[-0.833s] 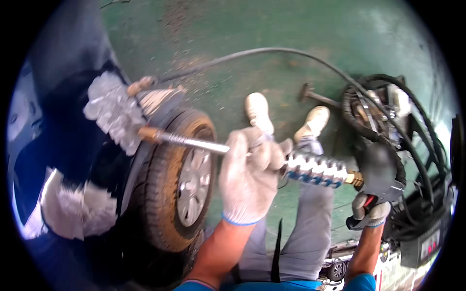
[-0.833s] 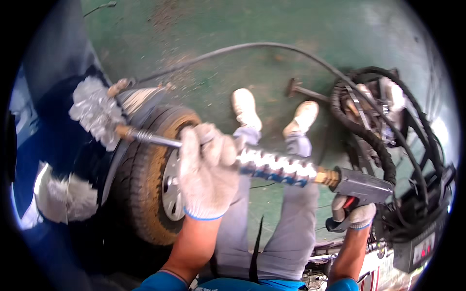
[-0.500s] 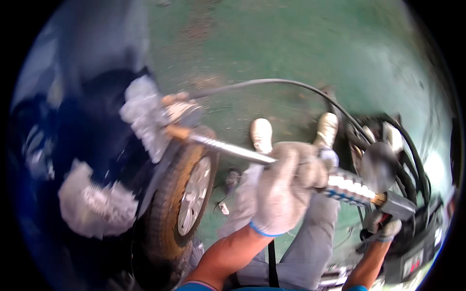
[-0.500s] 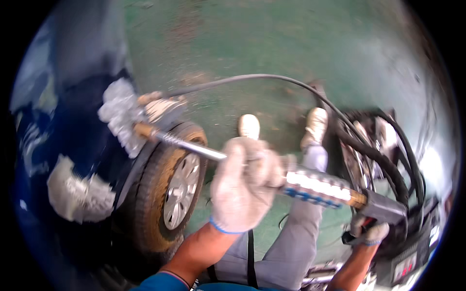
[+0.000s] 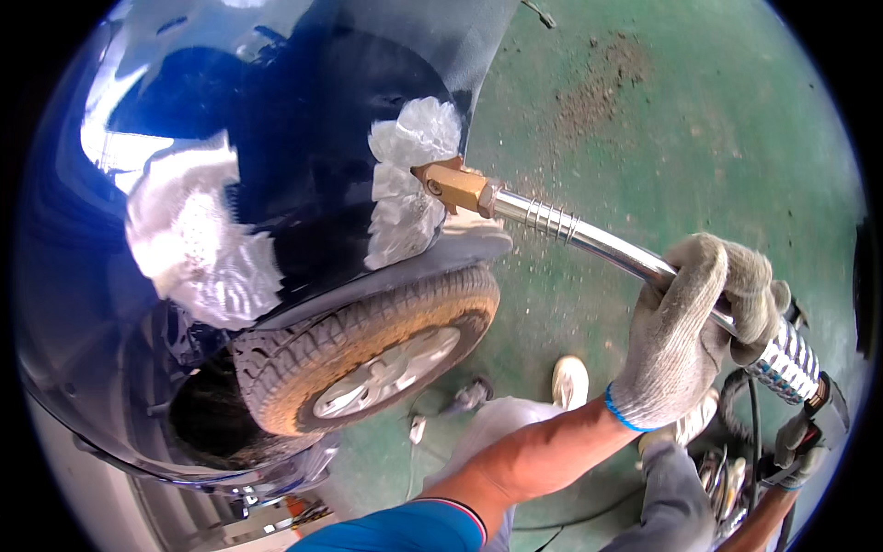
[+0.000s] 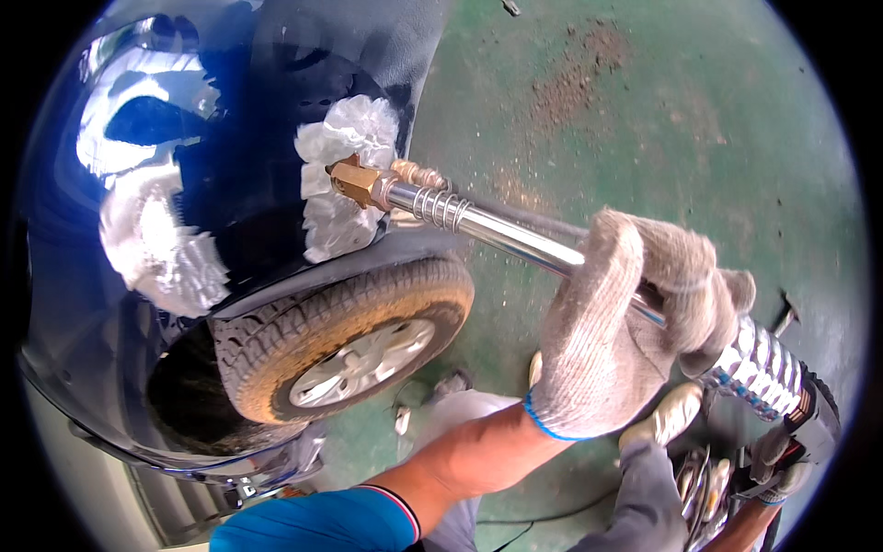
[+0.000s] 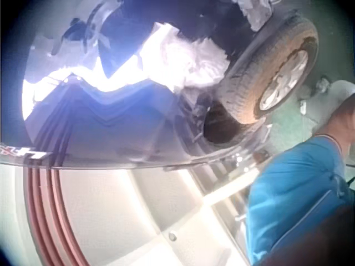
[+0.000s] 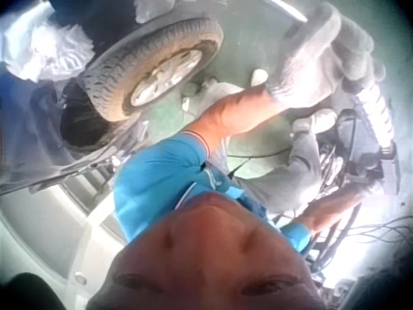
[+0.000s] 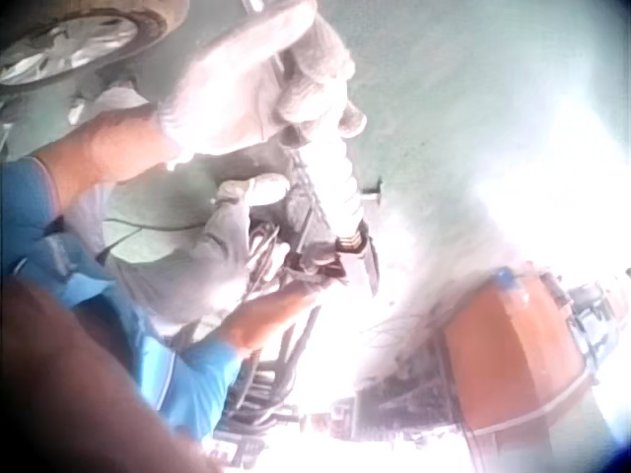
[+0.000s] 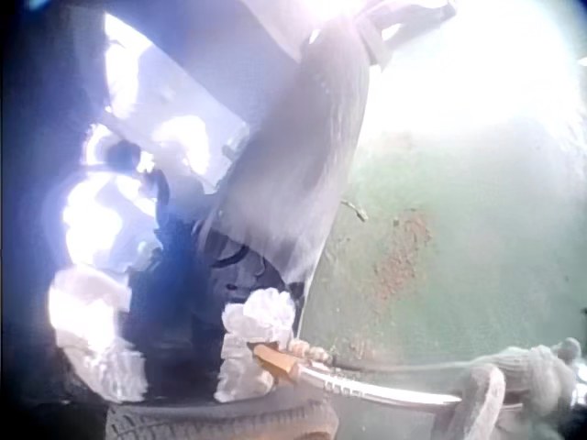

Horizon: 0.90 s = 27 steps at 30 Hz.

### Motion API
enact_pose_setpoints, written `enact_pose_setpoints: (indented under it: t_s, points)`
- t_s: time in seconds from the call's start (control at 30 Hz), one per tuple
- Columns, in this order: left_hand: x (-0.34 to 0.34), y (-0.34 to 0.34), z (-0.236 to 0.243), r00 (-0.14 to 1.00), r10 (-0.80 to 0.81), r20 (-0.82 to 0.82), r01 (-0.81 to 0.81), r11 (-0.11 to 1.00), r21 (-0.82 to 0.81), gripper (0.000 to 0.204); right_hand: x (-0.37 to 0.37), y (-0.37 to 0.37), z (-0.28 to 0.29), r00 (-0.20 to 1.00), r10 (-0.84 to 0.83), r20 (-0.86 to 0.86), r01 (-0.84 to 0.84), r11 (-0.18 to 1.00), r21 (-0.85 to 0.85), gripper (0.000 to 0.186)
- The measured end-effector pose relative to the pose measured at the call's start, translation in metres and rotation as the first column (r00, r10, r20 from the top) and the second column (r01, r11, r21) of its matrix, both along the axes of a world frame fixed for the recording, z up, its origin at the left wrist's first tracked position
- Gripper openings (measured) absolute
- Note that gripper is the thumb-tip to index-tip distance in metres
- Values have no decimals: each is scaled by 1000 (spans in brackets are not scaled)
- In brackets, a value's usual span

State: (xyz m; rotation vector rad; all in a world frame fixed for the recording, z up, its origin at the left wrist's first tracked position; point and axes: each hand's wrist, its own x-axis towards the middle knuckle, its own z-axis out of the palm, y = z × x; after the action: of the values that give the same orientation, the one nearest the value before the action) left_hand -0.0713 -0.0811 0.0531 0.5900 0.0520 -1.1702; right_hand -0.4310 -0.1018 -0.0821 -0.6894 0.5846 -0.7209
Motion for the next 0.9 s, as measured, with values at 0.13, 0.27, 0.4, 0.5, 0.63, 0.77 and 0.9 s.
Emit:
enact_pose_setpoints:
  t_s: [0.13,0.27,0.4,0.5,0.63,0.77,0.9]
  points:
    - [5,-6,-24,998,65,15,-63,991,-115,35,24,-17,-35,997,33,72,-25,994,-110,57]
    - [4,2,-36,981,51,189,-23,988,-150,35,44,-10,-86,987,9,162,22,981,-192,56]
    - [7,12,-50,962,71,262,-30,987,-157,42,59,6,-93,984,-76,164,108,974,-198,53]
    - [9,18,-49,956,77,282,-49,993,-104,42,64,14,-90,978,-31,206,65,985,-161,51]
    - [11,19,-41,944,59,323,-15,990,-139,42,72,18,-83,968,76,239,-40,987,-153,54]
    - [12,18,-44,952,72,296,-37,992,-124,41,74,18,-85,974,63,219,-26,985,-168,55]
    - [14,18,-45,944,122,305,-97,991,-96,39,81,23,-87,974,-9,225,28,996,-83,59]
